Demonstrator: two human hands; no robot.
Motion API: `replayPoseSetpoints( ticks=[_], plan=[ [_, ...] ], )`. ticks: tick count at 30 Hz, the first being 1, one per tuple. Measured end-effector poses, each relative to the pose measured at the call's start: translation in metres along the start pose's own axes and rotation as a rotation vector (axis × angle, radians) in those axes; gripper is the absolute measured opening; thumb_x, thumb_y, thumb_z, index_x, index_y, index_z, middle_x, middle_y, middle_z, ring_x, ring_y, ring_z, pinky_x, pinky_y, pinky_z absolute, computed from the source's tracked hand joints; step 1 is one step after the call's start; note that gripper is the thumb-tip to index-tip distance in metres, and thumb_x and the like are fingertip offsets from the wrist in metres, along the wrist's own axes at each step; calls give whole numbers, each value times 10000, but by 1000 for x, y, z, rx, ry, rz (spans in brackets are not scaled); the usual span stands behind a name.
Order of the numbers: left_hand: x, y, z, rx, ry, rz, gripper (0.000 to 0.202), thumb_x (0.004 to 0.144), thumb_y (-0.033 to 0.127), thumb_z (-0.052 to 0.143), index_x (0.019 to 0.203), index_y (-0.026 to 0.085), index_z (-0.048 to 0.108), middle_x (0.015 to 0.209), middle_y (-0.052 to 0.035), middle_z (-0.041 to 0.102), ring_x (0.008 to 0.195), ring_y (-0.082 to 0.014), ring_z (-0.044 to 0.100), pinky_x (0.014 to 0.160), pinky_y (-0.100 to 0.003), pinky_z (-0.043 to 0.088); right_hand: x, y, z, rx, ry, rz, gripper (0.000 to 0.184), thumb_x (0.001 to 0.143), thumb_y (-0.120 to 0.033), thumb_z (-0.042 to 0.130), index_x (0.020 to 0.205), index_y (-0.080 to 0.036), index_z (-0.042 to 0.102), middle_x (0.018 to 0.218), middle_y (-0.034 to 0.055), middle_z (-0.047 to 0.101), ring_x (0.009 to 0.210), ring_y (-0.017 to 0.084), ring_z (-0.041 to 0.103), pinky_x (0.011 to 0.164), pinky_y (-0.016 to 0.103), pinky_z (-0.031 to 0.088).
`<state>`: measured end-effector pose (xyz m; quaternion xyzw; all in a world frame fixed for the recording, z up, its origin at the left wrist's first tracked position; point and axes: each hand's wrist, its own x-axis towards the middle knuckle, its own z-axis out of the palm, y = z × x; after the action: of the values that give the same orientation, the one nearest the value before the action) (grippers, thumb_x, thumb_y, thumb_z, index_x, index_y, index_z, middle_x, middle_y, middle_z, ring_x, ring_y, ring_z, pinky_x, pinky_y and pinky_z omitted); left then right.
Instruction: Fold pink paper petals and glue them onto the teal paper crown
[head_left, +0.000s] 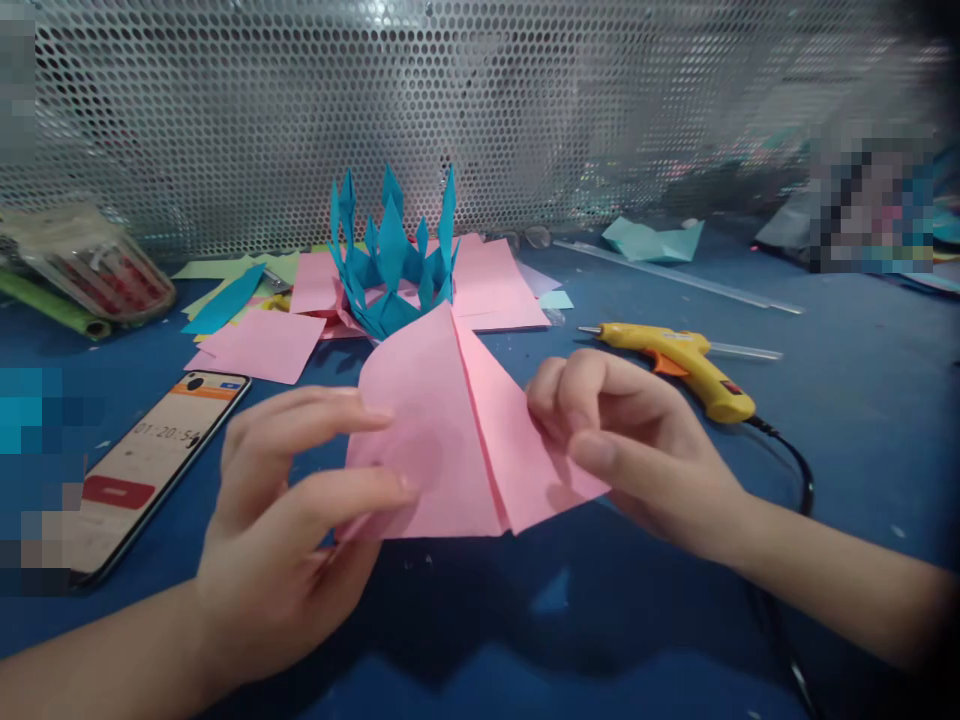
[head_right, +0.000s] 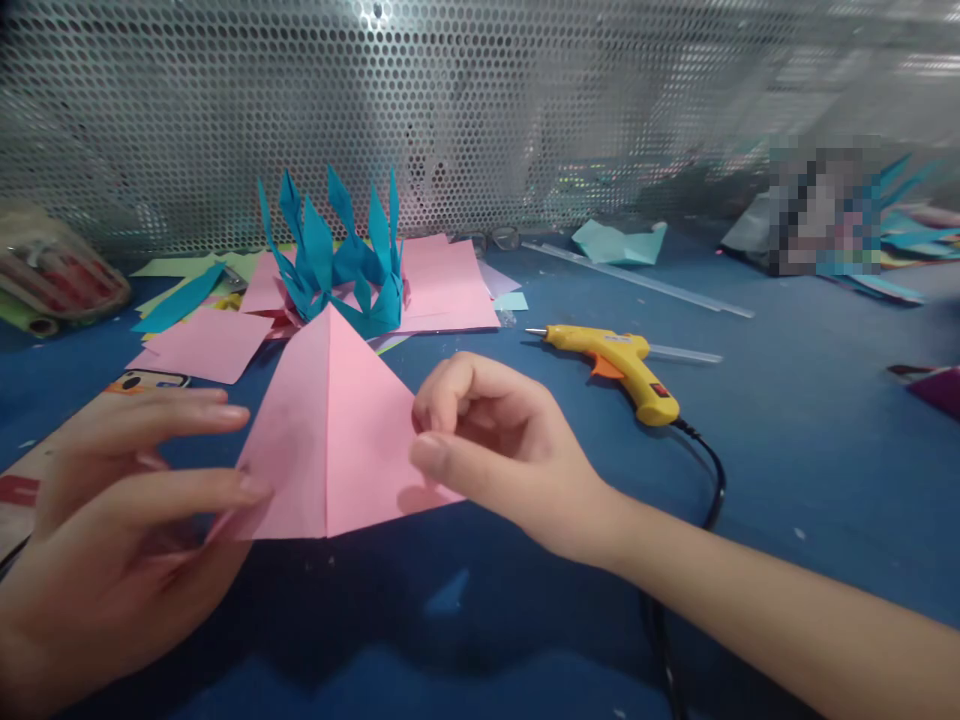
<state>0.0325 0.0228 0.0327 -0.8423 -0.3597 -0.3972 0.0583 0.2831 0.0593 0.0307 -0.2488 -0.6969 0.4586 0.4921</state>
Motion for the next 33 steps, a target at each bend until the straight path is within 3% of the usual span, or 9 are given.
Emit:
replayPoseSetpoints(
  ticks=[5,9,13,16,19,22,26,29,33],
  plan=[
    [-4,-1,-7,36,-70,47,348,767,63,688,924,367,627,972,21,681,950,-230,603,857,-410,518,-4,4,5,100,-70,99,263,854,-187,761,957,-269,533,946,-39,574,694,64,570,591,147,515],
    [-3,-1,-2,-15,28,-39,337,769,18,662,779,354,638,950,35,631,878,-205,572,802,-395,466,-1,10,1,312,-83,321,646,799,-505,797,1318,-336,453,1346,59,555,947,168,691,743,284,605],
    [-1,-2,7,-174,46,-172,316,786,4,599,672,300,609,1088,18,588,997,-205,584,840,-379,482,5,10,-5,473,-131,613,604,868,-726,562,1108,-181,663,859,48,726,690,162,714,657,261,588],
    [0,-4,14,-384,-30,-345,278,744,25,626,614,270,601,1142,6,583,1132,-230,572,908,-372,502,5,3,-3,468,-235,719,416,803,-568,758,802,-154,717,680,8,696,601,124,683,611,210,565],
    [1,-5,21,-418,75,-483,224,726,140,712,874,289,635,1160,-21,556,1151,-249,557,886,-370,504,2,-1,6,424,-279,697,202,754,-335,865,779,-170,751,741,-3,742,676,113,704,682,197,574],
    [2,-5,26,-375,233,-588,356,755,227,745,1047,276,547,1092,-22,524,1037,-224,555,885,-370,476,-4,2,13,352,-107,537,284,839,-476,773,813,-194,769,807,24,773,762,166,735,767,286,609],
    [1,-2,23,-418,337,-605,302,775,313,783,939,276,531,972,6,518,890,-183,557,815,-312,501,-10,10,18,294,48,366,342,873,-578,695,979,-262,772,1044,33,777,1052,244,716,998,437,555],
    [0,5,18,-663,67,-605,358,786,498,788,1017,293,605,998,-7,661,911,-204,666,810,-316,575,-12,8,21,229,-64,314,342,925,-571,631,990,-258,754,1096,25,762,1096,222,697,1031,409,534],
    [4,13,15,-852,-268,-668,232,918,405,684,1145,357,697,1160,10,726,1147,-206,652,988,-297,526,-12,1,22,53,-274,264,285,1013,-431,540,1044,-214,721,1086,44,757,1065,179,704,974,313,563]
  ],
)
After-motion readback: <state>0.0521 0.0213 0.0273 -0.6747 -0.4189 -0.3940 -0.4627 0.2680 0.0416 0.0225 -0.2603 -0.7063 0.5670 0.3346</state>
